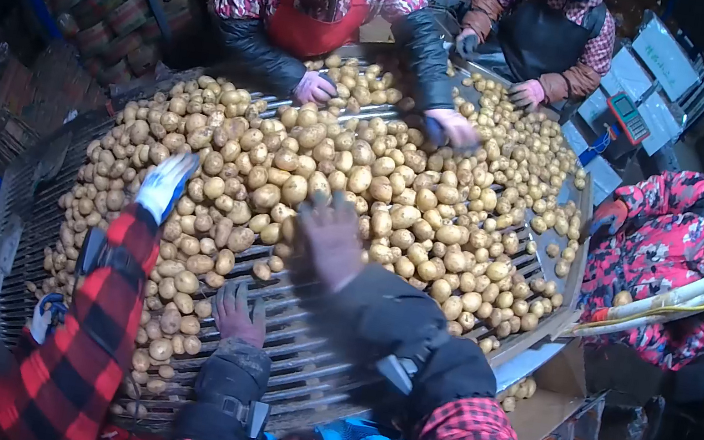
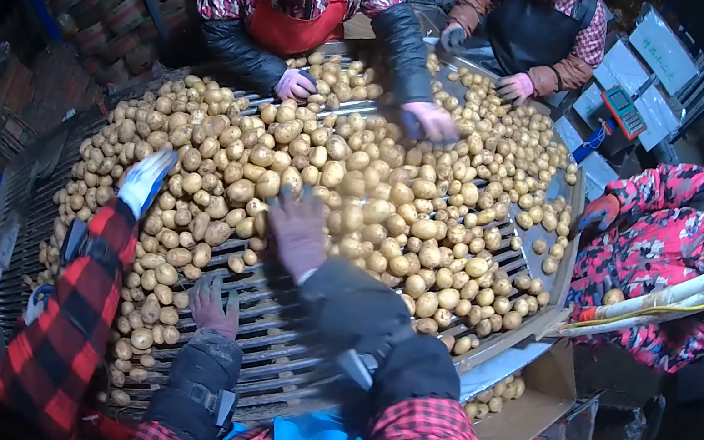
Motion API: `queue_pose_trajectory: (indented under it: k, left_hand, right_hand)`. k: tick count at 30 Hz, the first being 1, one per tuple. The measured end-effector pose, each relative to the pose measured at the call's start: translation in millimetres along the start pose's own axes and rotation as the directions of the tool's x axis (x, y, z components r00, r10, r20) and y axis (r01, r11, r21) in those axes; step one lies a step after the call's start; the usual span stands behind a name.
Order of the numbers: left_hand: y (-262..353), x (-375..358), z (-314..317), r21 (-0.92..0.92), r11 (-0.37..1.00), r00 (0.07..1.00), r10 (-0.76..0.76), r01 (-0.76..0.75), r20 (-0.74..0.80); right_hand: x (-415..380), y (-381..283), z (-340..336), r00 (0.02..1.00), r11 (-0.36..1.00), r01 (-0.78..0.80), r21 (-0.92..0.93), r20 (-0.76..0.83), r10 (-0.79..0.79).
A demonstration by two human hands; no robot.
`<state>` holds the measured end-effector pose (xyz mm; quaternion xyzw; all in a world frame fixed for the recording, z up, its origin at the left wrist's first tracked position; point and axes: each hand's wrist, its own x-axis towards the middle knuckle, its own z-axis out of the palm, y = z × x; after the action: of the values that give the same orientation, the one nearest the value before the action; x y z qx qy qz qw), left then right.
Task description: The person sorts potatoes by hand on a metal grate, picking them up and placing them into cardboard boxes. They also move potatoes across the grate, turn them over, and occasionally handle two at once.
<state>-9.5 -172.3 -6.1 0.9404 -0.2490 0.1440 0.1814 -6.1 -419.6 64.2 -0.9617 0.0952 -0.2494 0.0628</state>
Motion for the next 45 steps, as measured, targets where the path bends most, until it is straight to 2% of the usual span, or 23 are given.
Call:
queue_pose_trajectory:
  k: [3,4,5,9,11,13,15,17,19,21,25,28,30,31,33,34,35,36,38,41,42,43,45]
  left_hand:
    - [2,-1,0,0.016,1.0,1.0,-0.004,0.004,0.027]
    - [6,-1,-4,0.007,1.0,0.998,-0.028,0.027,0.052]
    - [9,2,-9,0.001,0.999,0.996,-0.043,0.043,0.073]
    - [8,-3,-4,0.0,1.0,0.999,0.013,-0.013,0.044]
    - [3,1,-2,0.044,0.998,0.999,0.033,-0.034,0.026]
    - [-2,-2,2,0.036,0.999,0.999,0.036,-0.037,0.036]
    - [-4,-2,5,0.051,0.998,0.999,0.034,-0.036,0.038]
    - [-10,-3,8,0.061,0.998,0.999,0.02,-0.022,0.029]
    - [-9,-5,10,0.036,0.998,0.999,0.046,-0.046,0.011]
    - [-6,-5,6,0.048,0.999,0.998,0.018,-0.021,0.056]
    - [1,-4,0,0.026,1.0,0.999,0.014,-0.015,0.035]
    - [-1,-2,-1,0.044,0.999,0.998,0.011,-0.013,0.057]
    - [-1,-3,1,0.083,0.996,0.995,-0.025,0.017,0.095]
    - [0,-5,2,0.12,0.991,0.99,-0.074,0.059,0.124]
    - [0,-6,6,0.086,0.995,0.99,-0.061,0.05,0.125]
    - [-2,-7,8,0.09,0.995,0.993,-0.052,0.043,0.107]
    - [-6,-4,9,0.094,0.995,0.995,-0.043,0.035,0.086]
    - [-7,-3,9,0.077,0.995,0.99,-0.066,0.057,0.126]
    - [-5,-6,9,0.101,0.993,0.99,-0.074,0.062,0.119]
    - [-11,-8,19,0.125,0.991,0.995,-0.064,0.055,0.071]
    - [-13,-8,19,0.138,0.989,0.995,-0.059,0.048,0.077]
    - [-13,-6,22,0.148,0.988,0.996,-0.054,0.042,0.077]
    - [-16,-6,23,0.152,0.988,0.997,-0.028,0.017,0.067]
  right_hand:
    - [17,62,-34,0.973,0.971,-0.229,-0.067,-0.056,0.225]
    - [27,82,-26,0.942,0.95,-0.309,-0.039,0.126,0.311]
    - [31,101,-10,0.924,0.959,-0.285,0.013,0.269,0.271]
    - [30,81,42,0.934,0.927,-0.354,-0.123,0.008,0.357]
    - [16,69,34,0.967,0.947,-0.25,-0.202,-0.006,0.254]
    - [2,58,29,0.921,0.938,-0.321,-0.129,0.186,0.341]
    - [-40,53,17,0.933,0.986,-0.163,-0.014,0.323,0.159]
    - [-85,51,-1,0.995,0.983,-0.026,0.182,-0.089,0.043]
    - [-112,57,-33,0.972,0.949,-0.166,0.269,0.208,0.111]
    - [-117,68,-48,0.978,0.966,-0.101,0.237,0.2,0.053]
    - [-55,64,-78,0.965,0.934,-0.262,0.245,0.09,0.247]
    - [-16,61,-26,0.939,0.892,-0.315,0.324,0.244,0.243]
    - [-4,55,18,0.936,0.95,-0.269,0.16,0.277,0.218]
    - [-4,59,13,0.906,0.909,-0.333,0.251,0.353,0.235]
    - [-9,73,26,0.937,0.804,-0.335,0.492,0.263,0.23]
    - [-12,68,6,0.939,0.802,-0.331,0.498,0.256,0.229]
    - [-23,68,-19,0.864,0.38,-0.5,0.778,0.415,0.286]
    - [-36,61,-55,0.775,-0.148,-0.565,0.812,0.584,0.242]
    - [-72,40,-120,0.781,-0.699,-0.33,0.635,0.6,0.176]
    - [-159,54,-80,0.773,-0.638,-0.17,0.751,0.503,0.387]
    - [-171,57,-91,0.716,-0.491,-0.31,0.814,0.539,0.443]
    - [-173,59,-114,0.7,-0.481,-0.305,0.822,0.536,0.472]
    - [-174,60,-163,0.775,-0.649,-0.224,0.727,0.537,0.335]
